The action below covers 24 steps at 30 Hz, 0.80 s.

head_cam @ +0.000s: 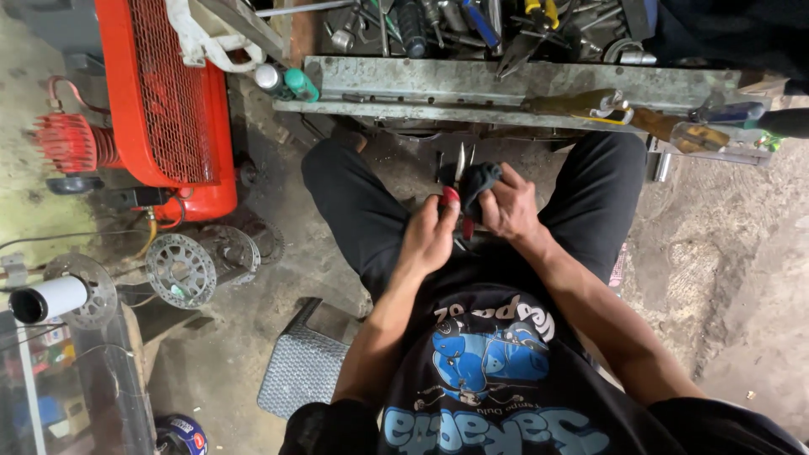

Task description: The person sits on the floor and wipes a pair of red-handled pliers with a dark cloth. They then pick up a pair of green-handled pliers and wipe them with the same cloth.

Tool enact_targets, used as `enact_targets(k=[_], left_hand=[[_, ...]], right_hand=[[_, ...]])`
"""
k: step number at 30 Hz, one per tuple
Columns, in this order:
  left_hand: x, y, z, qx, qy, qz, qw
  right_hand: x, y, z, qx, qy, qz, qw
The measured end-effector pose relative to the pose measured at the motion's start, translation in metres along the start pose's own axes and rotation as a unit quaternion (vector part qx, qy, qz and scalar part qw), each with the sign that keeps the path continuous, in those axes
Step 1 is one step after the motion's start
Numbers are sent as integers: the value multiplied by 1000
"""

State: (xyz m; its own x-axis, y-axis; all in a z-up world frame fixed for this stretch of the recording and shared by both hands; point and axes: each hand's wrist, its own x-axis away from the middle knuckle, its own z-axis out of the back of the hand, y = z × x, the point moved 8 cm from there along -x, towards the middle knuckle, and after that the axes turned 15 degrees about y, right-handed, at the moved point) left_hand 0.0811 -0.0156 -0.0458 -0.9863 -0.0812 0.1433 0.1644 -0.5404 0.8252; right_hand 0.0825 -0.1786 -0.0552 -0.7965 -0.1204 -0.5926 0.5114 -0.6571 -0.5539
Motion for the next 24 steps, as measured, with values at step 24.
enact_targets(k=[24], left_hand=[[-15, -3, 18, -43, -7, -58, 997]], right_hand=[[113, 69, -110, -520, -86, -679, 511]])
